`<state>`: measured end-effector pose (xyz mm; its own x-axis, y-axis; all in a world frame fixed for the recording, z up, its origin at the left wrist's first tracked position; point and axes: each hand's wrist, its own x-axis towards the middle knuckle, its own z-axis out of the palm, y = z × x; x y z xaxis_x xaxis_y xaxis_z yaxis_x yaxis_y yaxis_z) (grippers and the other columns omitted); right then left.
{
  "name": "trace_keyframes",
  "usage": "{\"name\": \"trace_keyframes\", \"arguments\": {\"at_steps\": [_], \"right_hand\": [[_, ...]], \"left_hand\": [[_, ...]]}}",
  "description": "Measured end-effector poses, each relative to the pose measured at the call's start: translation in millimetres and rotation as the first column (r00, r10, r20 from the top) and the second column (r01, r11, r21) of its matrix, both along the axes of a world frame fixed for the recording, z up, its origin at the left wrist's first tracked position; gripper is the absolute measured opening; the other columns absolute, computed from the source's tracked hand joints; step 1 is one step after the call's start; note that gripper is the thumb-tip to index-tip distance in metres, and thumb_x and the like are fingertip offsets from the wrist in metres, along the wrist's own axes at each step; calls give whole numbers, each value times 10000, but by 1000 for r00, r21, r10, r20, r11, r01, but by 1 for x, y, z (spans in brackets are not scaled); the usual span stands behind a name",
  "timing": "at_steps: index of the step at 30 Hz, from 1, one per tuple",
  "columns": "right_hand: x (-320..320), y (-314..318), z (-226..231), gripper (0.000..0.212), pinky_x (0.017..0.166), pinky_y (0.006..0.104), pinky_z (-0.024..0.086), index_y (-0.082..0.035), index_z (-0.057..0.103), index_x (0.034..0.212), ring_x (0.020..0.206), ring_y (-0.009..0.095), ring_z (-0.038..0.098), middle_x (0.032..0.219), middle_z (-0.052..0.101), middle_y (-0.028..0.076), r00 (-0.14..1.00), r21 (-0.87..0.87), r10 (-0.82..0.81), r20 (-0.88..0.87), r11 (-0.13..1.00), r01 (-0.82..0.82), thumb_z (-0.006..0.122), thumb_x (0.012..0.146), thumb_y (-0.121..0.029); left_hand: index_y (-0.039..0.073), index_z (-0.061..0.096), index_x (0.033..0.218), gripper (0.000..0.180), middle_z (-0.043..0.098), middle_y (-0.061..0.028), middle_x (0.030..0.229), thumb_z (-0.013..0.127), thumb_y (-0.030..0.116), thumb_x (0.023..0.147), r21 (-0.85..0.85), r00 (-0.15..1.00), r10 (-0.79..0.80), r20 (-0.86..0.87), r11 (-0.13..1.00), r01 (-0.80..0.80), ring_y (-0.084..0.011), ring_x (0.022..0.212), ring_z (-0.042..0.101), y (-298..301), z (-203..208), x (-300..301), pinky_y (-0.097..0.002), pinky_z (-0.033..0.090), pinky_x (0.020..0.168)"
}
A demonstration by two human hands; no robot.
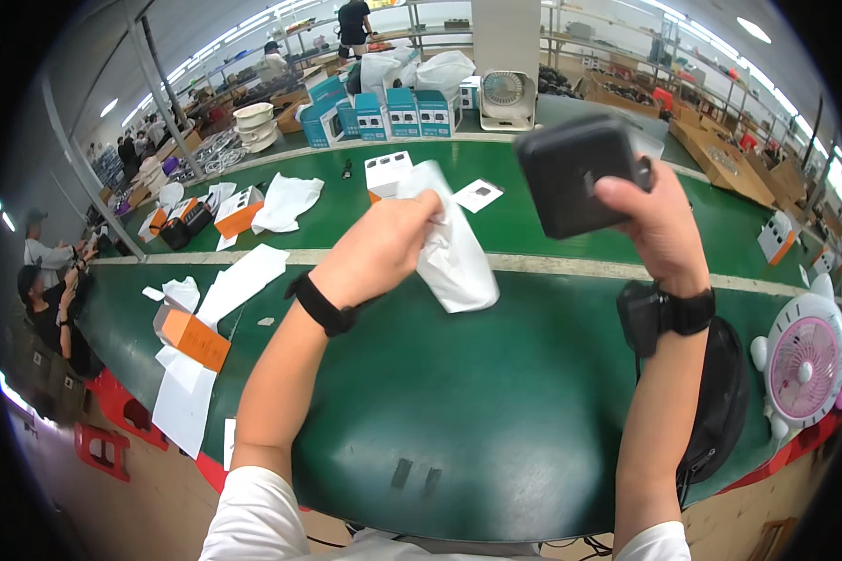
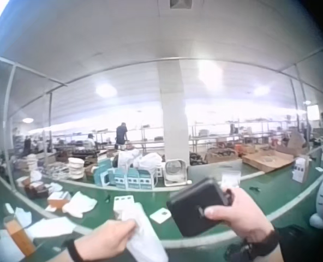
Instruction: Packing small electronic devices and manuals into cardboard boxes on a manufacturing assembly line.
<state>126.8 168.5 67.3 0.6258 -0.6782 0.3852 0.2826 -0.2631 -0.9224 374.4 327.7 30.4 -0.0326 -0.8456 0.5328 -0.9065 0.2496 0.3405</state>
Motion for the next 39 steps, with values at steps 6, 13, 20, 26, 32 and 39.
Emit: {"name": "trace_keyframes", "arguments": {"at_steps": [6,13,20,26,32,39], "right_hand": [[12,84,20,414,812,301,527,57,565,1124,906,160,637,1018,646,93,831,-7,260,491,956,-295,677,820,-201],[20,101,12,450,783,246,465,7,578,1098,832,103,580,962,631,45,924,-213,92,372,977,-11,757,735,-188],[34,94,2,525,829,267,477,-1,536,1141,911,125,593,1005,620,65,955,-178,129,266,980,-83,777,686,-105],[39,87,-7,566,802,252,461,-16,532,1082,868,103,566,944,612,52,985,-536,88,146,844,4,808,602,-132],[29,95,6,515,731,392,482,-14,526,1036,849,355,578,921,577,176,914,-778,-211,-347,609,-155,748,583,-115],[50,72,-25,425,827,291,476,4,556,1110,933,164,602,1025,631,98,998,-415,35,-43,908,-49,713,750,-160]], "left_hand": [[-14,619,898,297,607,-185,867,505,-138,653,-45,982,-141,127,988,148,-379,844,587,31,26,-55,-422,476,720],[20,668,812,291,570,-192,1035,534,-127,600,-220,965,-263,-4,941,255,-364,918,581,49,36,-54,-389,486,786],[-42,533,599,151,517,-244,1305,406,-120,624,-353,692,-544,-475,838,416,-229,1070,568,54,44,-27,-295,416,884],[-48,539,613,162,597,-275,1167,389,-106,622,-456,599,-618,-510,784,420,-260,1065,585,51,44,-18,-295,408,925],[1,525,579,85,648,-193,1060,559,-74,596,-255,985,-172,4,952,168,-294,961,646,59,46,-44,-337,508,842],[47,613,985,315,571,-136,1075,695,100,686,-657,939,22,343,720,223,-341,1021,558,50,24,-98,-452,407,931]]}}
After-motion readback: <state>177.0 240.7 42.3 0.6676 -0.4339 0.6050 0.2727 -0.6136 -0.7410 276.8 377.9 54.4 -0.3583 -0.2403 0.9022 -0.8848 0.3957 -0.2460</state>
